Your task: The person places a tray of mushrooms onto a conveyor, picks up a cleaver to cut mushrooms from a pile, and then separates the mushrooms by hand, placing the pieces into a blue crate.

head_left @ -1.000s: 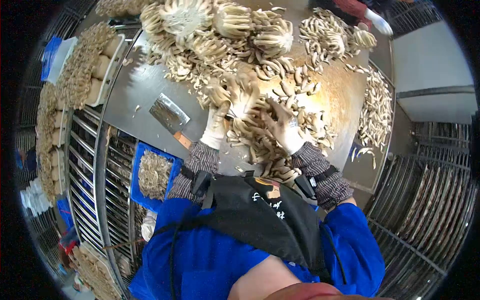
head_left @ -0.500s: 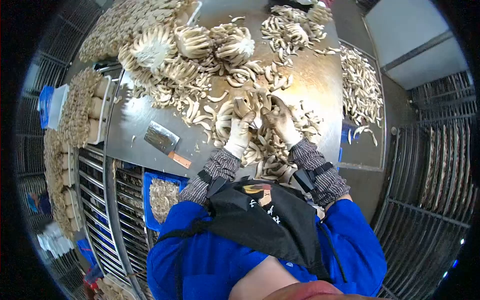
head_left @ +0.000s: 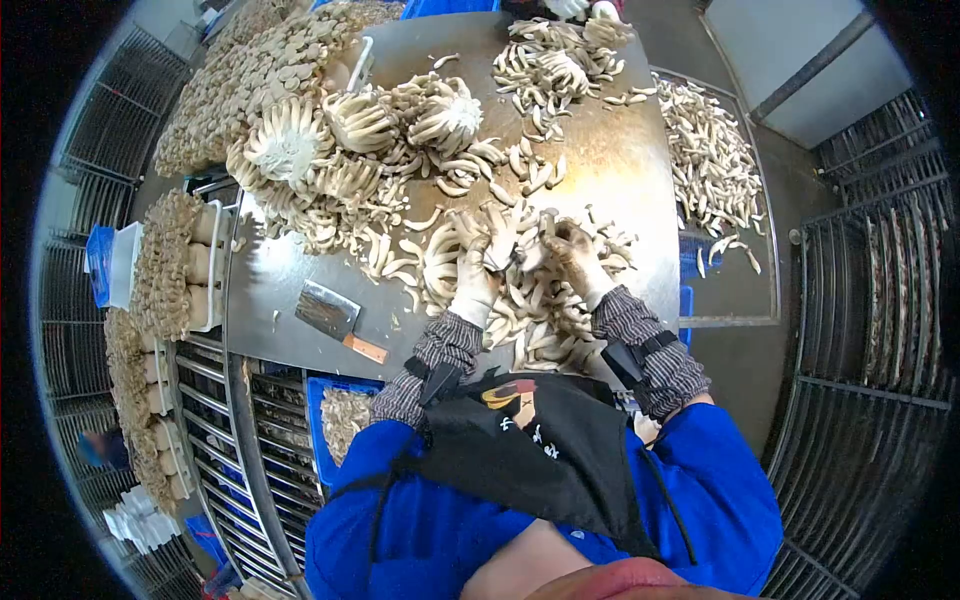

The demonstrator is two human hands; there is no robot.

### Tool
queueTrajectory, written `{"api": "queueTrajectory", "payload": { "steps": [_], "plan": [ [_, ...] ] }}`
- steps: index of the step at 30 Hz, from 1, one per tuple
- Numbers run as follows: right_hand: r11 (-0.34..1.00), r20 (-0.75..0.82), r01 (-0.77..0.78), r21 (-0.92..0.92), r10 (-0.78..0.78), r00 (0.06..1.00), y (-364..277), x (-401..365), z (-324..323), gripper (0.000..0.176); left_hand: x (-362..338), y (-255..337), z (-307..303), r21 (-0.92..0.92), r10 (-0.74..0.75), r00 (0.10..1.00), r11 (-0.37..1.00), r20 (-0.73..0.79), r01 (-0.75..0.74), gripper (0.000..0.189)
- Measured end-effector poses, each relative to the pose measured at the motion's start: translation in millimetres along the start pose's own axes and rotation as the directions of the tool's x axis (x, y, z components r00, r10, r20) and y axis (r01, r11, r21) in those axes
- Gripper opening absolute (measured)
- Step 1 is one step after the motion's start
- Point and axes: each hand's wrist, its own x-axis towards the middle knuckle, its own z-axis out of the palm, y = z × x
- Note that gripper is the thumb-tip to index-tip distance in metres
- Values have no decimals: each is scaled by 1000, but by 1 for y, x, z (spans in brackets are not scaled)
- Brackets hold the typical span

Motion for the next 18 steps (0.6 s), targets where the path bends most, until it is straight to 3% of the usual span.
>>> {"api": "queueTrajectory", "payload": {
  "steps": [2, 3, 4, 6, 8, 9, 12, 13, 15, 16, 17, 18],
  "plan": [
    [997, -41, -46, 55, 48, 998, -24, -14, 6, 52, 6, -4, -19, 371, 57, 980, 920, 190, -126, 39],
    [998, -87, -23, 63, 29, 996, -39, -21, 21, 45, -10, -2, 15, 402, 75, 985, 906, 153, -132, 38],
    [992, -70, 119, 47, -115, 991, -14, -8, 21, 38, -1, -19, -4, 533, 98, 984, 830, 147, -163, 38],
    [996, -27, -59, 66, 61, 998, -11, -9, 6, 35, 10, -9, -18, 279, -223, 924, 951, 311, 135, 41],
    [997, -41, -67, 26, 68, 997, 1, -1, -4, 33, 12, -11, -7, 114, -179, 970, 980, 166, 161, 49],
    [997, -50, -75, -17, 74, 996, -4, -1, -3, 31, 7, -7, 8, 51, -104, 974, 994, 201, 96, 52],
    [995, -113, -75, 67, 83, 990, -25, -11, 8, 35, 17, -15, -4, 69, -159, 959, 987, 237, 146, 51],
    [975, -112, 45, -218, -71, 991, -32, -11, 13, 41, 18, -17, -7, 69, -162, 958, 986, 236, 149, 51],
    [971, -117, 22, -240, -52, 992, -34, -14, 21, 45, 18, -21, -12, 375, -16, 983, 926, 181, -54, 47],
    [965, -122, 4, -263, -37, 992, -33, -17, 23, 48, 19, -22, -11, 376, -21, 983, 925, 181, -49, 47],
    [945, -10, 96, -314, -104, 995, -5, -11, 14, 52, 23, -22, -9, 245, -11, 996, 969, 83, -10, 44],
    [996, -18, 10, -89, -12, 1000, -26, -22, 25, 55, 26, -22, -6, 107, -15, 1000, 994, -17, 17, 40]
  ]
}}
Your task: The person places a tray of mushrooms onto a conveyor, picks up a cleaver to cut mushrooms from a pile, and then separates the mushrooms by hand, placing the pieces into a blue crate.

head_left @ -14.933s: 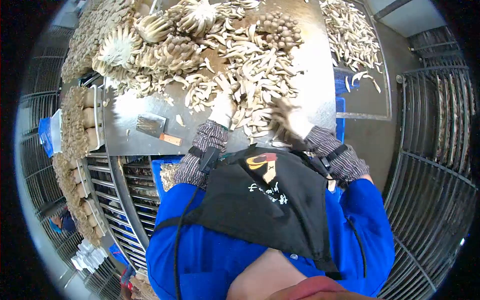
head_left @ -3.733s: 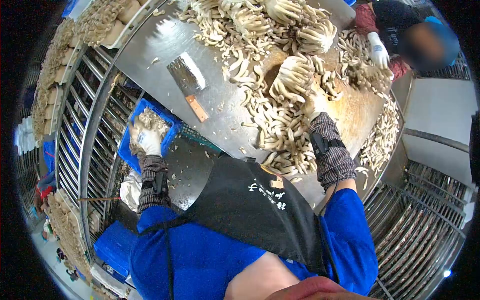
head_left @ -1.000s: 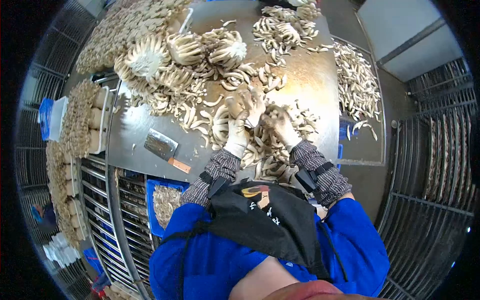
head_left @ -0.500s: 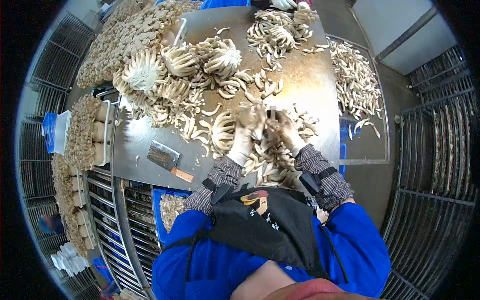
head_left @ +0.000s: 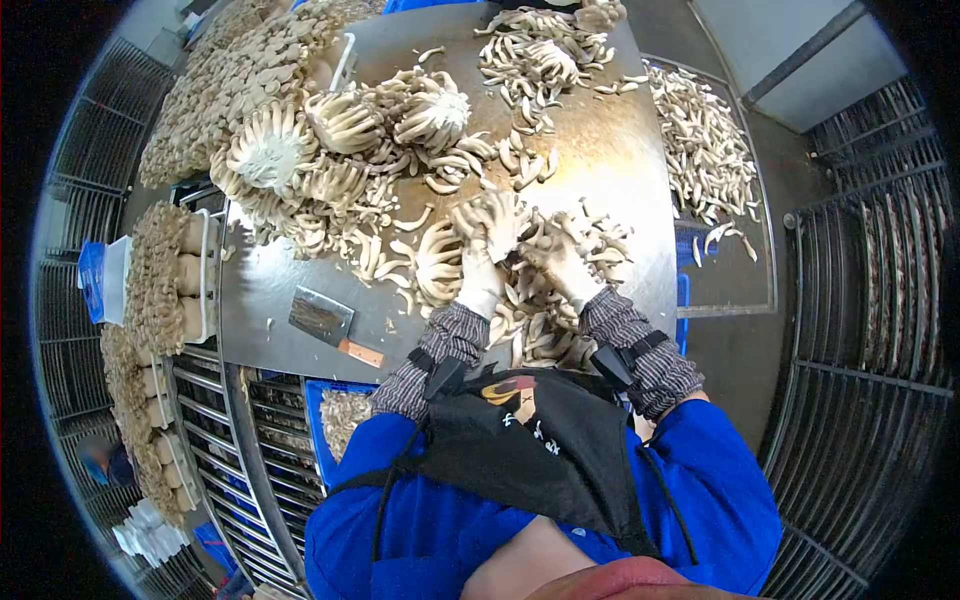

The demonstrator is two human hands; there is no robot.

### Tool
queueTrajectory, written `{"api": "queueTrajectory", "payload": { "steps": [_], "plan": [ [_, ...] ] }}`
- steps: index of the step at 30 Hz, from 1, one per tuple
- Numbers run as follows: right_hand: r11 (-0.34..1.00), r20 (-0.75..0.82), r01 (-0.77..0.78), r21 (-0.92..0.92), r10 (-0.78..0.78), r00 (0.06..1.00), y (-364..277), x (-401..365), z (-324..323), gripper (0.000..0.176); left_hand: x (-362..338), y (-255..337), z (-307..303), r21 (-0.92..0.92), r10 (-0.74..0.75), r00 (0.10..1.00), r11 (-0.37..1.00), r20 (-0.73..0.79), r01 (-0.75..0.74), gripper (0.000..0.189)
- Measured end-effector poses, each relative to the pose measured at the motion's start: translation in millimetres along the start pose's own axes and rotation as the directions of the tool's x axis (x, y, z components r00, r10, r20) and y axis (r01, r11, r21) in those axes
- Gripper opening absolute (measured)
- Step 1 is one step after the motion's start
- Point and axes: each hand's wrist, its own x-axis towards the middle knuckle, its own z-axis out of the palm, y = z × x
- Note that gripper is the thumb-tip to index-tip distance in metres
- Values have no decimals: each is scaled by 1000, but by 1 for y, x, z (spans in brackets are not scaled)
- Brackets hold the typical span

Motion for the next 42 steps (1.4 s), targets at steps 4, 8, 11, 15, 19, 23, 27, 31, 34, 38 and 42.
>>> {"api": "queueTrajectory", "payload": {
  "steps": [4, 8, 11, 15, 19, 23, 27, 31, 34, 38, 42],
  "plan": [
    [980, -53, -86, 181, 97, 994, 6, 0, 2, 54, -11, 22, 26, -134, -48, 997, 990, -65, 39, 36],
    [937, 41, -202, 285, 199, 979, -12, 6, -3, 66, -2, 3, -9, 267, -53, 995, 963, 88, 27, 40],
    [999, -130, -51, -17, 48, 990, 19, 7, 4, 67, 11, -11, -13, 392, 217, 974, 893, 56, -222, 49],
    [995, -43, 51, -88, -55, 998, 51, 14, 12, 73, 14, -1, -4, 332, 125, 992, 936, -7, -115, 37],
    [944, -145, 77, -321, -129, 981, -10, 28, -2, 77, -1, 13, 10, 492, -28, 986, 868, 167, -58, 12],
    [970, -186, -37, -240, -8, 983, -16, 27, 0, 57, -12, 14, 28, 522, 71, 984, 840, 161, -146, 13],
    [978, -171, -32, -209, -5, 985, -22, 24, 4, 47, -10, 21, 25, 582, 119, 979, 790, 163, -193, 22],
    [905, -169, 121, -408, -205, 964, 12, 22, 11, 44, 12, 19, 1, 704, 307, 844, 465, 440, -537, 37],
    [978, -231, 80, 191, -34, 972, 10, 21, 11, 42, -3, 32, 26, 655, 383, 819, 493, 427, -572, 33],
    [877, -249, 328, -350, -425, 871, -6, 33, 18, 38, -10, 1, 2, 824, 187, 946, 465, 265, -323, 27],
    [762, -138, 188, -619, -342, 930, -13, 27, 22, 50, -9, -1, 14, 615, 173, 965, 745, 195, -258, 25]
  ]
}}
